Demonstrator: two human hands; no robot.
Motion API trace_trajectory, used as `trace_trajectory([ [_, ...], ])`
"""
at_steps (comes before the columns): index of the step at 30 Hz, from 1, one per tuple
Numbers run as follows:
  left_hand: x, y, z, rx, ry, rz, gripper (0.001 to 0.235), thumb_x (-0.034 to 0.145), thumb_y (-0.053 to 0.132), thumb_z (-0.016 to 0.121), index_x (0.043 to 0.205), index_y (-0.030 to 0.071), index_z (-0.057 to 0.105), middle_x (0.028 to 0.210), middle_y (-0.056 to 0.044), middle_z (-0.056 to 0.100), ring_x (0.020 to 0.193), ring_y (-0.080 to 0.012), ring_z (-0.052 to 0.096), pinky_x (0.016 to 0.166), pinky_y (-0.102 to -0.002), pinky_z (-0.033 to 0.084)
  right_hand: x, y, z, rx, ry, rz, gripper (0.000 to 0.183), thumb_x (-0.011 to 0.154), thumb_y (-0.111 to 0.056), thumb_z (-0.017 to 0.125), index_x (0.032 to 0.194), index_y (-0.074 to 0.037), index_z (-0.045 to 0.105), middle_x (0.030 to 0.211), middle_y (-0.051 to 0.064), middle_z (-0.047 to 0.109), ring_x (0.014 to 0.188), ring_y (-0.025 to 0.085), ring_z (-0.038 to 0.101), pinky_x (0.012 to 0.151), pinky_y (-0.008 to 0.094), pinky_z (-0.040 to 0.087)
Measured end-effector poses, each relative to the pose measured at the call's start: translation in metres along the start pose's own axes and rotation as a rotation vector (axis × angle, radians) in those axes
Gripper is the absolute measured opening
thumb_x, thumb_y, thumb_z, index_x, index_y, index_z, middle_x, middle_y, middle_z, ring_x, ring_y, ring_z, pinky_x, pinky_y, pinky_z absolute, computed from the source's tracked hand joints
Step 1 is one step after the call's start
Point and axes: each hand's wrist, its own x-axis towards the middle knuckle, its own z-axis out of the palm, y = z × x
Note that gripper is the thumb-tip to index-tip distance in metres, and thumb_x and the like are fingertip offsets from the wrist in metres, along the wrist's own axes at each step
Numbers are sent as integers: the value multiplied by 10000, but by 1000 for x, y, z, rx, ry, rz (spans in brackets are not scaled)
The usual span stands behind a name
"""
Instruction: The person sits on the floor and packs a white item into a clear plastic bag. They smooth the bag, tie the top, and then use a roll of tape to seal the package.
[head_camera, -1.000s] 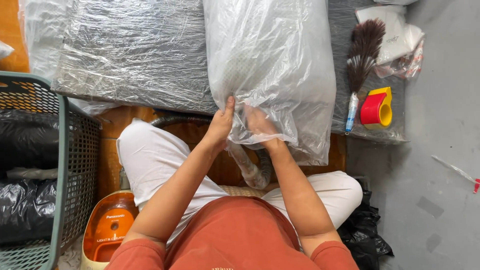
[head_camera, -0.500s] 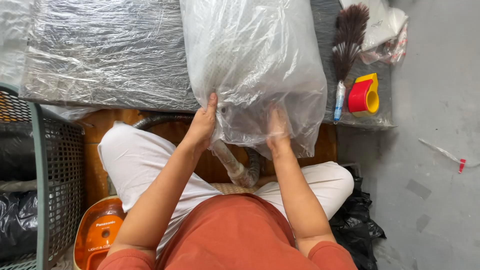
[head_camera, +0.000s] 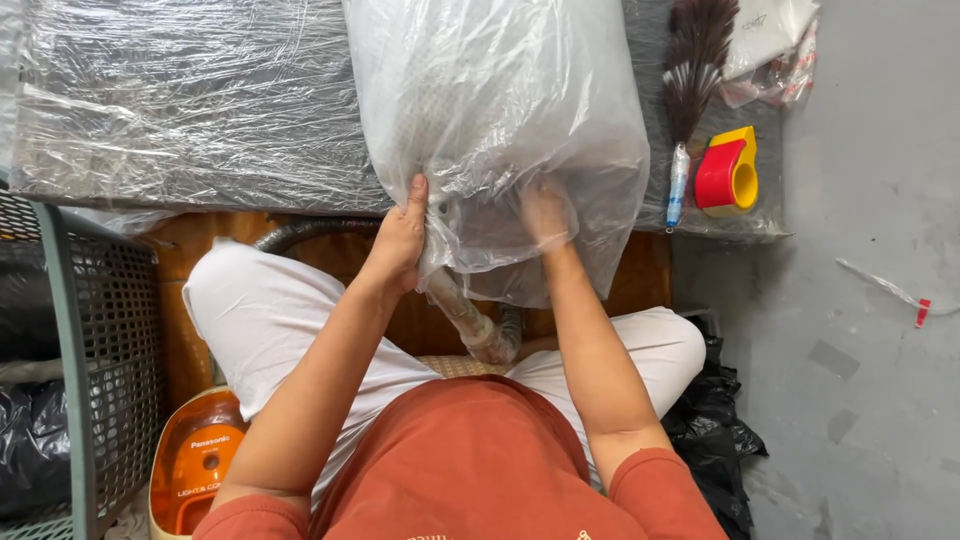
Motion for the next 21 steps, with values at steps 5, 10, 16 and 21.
trace_trajectory([
  [5,-2,1,3,-18,11,11,685,926,633,606,1215,14,648,838,-88,673,733,-204,719,621,-433,652,17,88,16,1622,-78,133,238,934,-267,743,1081,-80,738,973,193,713,885,375,733,766,422,608],
  [10,-1,-2,4,-25,26,13,675,926,630,605,1215,21,646,846,-98,684,741,-218,730,622,-437,659,134,284,-21,2071,-511,142,317,866,-465,761,987,-177,704,957,11,641,877,253,658,765,393,534],
  [16,5,-11,4,-25,31,14,744,925,653,592,1312,18,613,1007,-143,718,886,-228,729,767,-428,646,158,241,-60,2198,-430,234,711,859,-377,785,1465,-128,508,1370,162,468,1264,374,491,1014,504,411],
  [21,-2,-6,1,-18,65,-27,799,900,685,598,1313,2,602,1101,-170,714,954,-242,716,854,-445,624,151,229,-88,2154,-356,238,344,890,-109,724,1233,-78,723,1167,93,588,1067,287,627,851,389,552],
])
